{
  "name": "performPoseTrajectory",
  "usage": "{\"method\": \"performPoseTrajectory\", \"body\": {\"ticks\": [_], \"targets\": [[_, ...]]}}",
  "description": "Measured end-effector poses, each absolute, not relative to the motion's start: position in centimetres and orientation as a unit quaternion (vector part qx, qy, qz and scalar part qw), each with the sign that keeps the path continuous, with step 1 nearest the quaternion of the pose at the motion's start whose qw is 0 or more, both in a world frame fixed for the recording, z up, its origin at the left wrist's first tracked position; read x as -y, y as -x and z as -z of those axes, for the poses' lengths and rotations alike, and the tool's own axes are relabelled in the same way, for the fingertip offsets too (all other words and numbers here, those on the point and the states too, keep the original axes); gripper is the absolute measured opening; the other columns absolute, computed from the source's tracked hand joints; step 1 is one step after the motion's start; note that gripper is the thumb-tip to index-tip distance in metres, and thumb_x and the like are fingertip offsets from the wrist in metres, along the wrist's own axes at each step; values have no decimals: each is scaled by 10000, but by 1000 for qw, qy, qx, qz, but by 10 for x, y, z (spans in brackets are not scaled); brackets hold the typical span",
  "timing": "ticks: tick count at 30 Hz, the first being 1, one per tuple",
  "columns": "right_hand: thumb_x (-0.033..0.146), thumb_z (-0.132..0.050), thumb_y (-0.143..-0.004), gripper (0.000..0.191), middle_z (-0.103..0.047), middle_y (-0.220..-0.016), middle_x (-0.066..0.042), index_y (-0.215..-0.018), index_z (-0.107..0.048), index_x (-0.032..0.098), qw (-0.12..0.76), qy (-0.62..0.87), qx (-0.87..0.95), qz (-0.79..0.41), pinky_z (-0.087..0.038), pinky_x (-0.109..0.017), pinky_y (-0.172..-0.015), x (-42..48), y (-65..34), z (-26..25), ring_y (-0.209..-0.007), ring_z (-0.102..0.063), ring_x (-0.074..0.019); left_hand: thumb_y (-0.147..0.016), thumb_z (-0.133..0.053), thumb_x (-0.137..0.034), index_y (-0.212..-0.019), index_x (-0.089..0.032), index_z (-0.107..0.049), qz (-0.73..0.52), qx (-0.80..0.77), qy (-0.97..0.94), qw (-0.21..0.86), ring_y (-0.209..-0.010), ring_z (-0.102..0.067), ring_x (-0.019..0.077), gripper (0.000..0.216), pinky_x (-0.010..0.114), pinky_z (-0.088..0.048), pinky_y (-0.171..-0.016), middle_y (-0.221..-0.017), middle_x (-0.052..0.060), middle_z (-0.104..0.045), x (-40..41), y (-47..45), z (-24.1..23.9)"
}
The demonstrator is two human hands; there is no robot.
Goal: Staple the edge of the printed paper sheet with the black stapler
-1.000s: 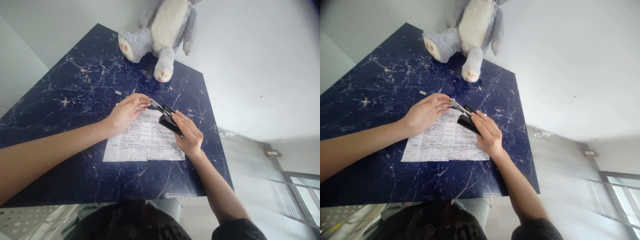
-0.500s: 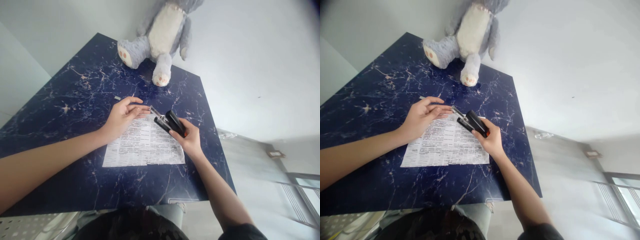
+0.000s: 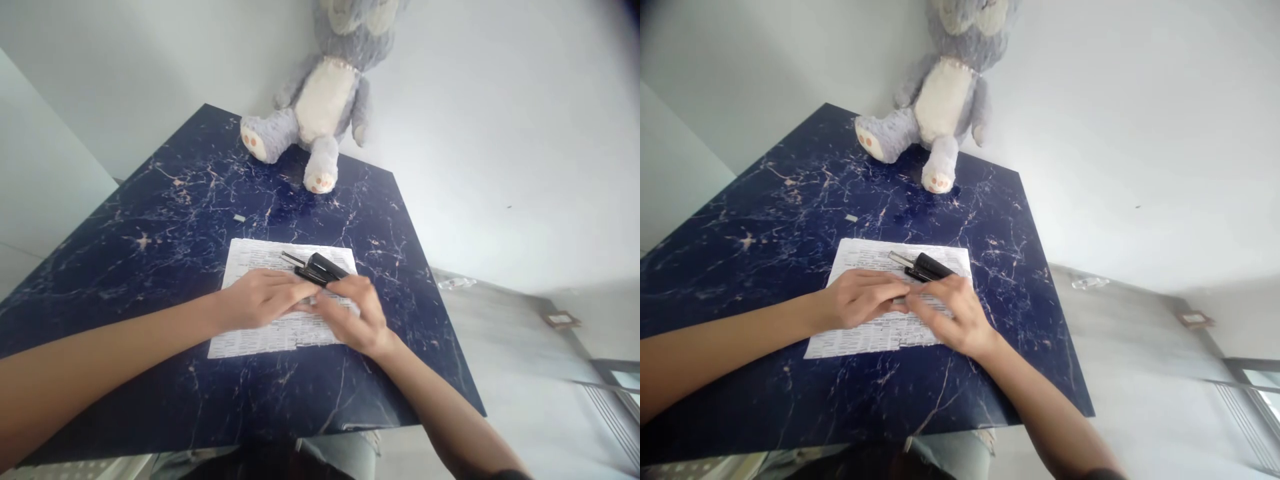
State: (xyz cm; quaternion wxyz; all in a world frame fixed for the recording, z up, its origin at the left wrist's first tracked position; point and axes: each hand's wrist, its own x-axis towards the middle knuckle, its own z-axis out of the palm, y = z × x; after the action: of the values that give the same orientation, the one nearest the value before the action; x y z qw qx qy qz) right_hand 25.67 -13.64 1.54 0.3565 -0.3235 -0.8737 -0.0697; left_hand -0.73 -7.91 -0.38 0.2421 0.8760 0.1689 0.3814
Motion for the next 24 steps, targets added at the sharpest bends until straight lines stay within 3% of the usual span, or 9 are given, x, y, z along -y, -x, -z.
{"method": "performPoseTrajectory", "body": {"ticks": [5,8,10,13,17,18,20,22,24], "targets": [[166,-861,-885,198,-807,-1065,-73,-1080,-827,179,331,155,905,219,-660,-354,-865,145,-244,-25,-973,-727,-211,-1056,-574,-146,-974,-187,-720,-406,-26,-899,160,-905,-823,191,172,301,-699,-876,-1000,59,-847,82,1,-2],[175,-839,-913,109,-814,-1043,-61,-1022,-833,187,315,157,899,259,-651,-345,-853,149,-240,-29,-947,-724,-193,-1069,-561,-150,-959,-168,-676,-414,-21,-904,107,-879,-823,186,160,280,-697,-841,-968,74,-841,84,-2,-5],[192,-810,-942,120,-818,-1071,-59,-1060,-829,204,299,169,903,258,-643,-361,-831,150,-241,-31,-947,-731,-198,-1074,-608,-234,-1000,-175,-657,-427,-12,-901,76,-900,-825,192,107,302,-699,-867,-988,79,-840,84,-2,-6],[193,-771,-966,255,-823,-1063,-16,-1204,-794,282,343,234,881,225,-625,-370,-795,140,-252,-32,-907,-748,-195,-1064,-635,-409,-1086,-179,-655,-461,-38,-885,54,-904,-822,201,232,311,-695,-845,-1009,77,-839,82,3,-5],[198,-685,-1008,277,-798,-1001,-48,-1247,-786,294,442,459,749,181,-596,-414,-792,104,-296,-28,-871,-736,-227,-1060,-543,-278,-1083,-208,-695,-475,-271,-835,57,-691,-738,144,169,261,-620,-685,-865,10,-792,59,17,-6],[244,-668,-1019,230,-791,-1011,-65,-1201,-807,271,439,527,713,148,-594,-429,-825,94,-311,-25,-891,-733,-239,-1032,-554,-224,-1106,-206,-707,-469,-345,-813,30,-730,-736,161,170,297,-624,-745,-904,27,-790,50,22,-6],[342,-672,-999,222,-768,-954,-73,-1096,-841,233,400,622,669,76,-590,-436,-846,77,-341,-14,-860,-711,-243,-974,-575,-165,-1195,-200,-727,-399,-469,-788,-24,-1053,-749,277,271,445,-604,-983,-1192,116,-773,31,32,-5],[397,-703,-947,264,-721,-909,-79,-1041,-862,209,351,674,650,29,-587,-447,-857,65,-366,0,-814,-668,-240,-929,-580,-141,-1349,-187,-702,-312,-560,-766,-46,-1380,-602,412,440,590,-499,-1150,-1514,183,-616,16,42,0],[418,-714,-919,300,-675,-944,-93,-1050,-871,199,324,697,640,14,-581,-465,-897,55,-379,13,-842,-635,-244,-913,-550,-124,-1475,-118,-633,-232,-597,-767,-37,-1492,-493,455,568,631,-428,-1218,-1604,232,-527,7,50,6]]}}
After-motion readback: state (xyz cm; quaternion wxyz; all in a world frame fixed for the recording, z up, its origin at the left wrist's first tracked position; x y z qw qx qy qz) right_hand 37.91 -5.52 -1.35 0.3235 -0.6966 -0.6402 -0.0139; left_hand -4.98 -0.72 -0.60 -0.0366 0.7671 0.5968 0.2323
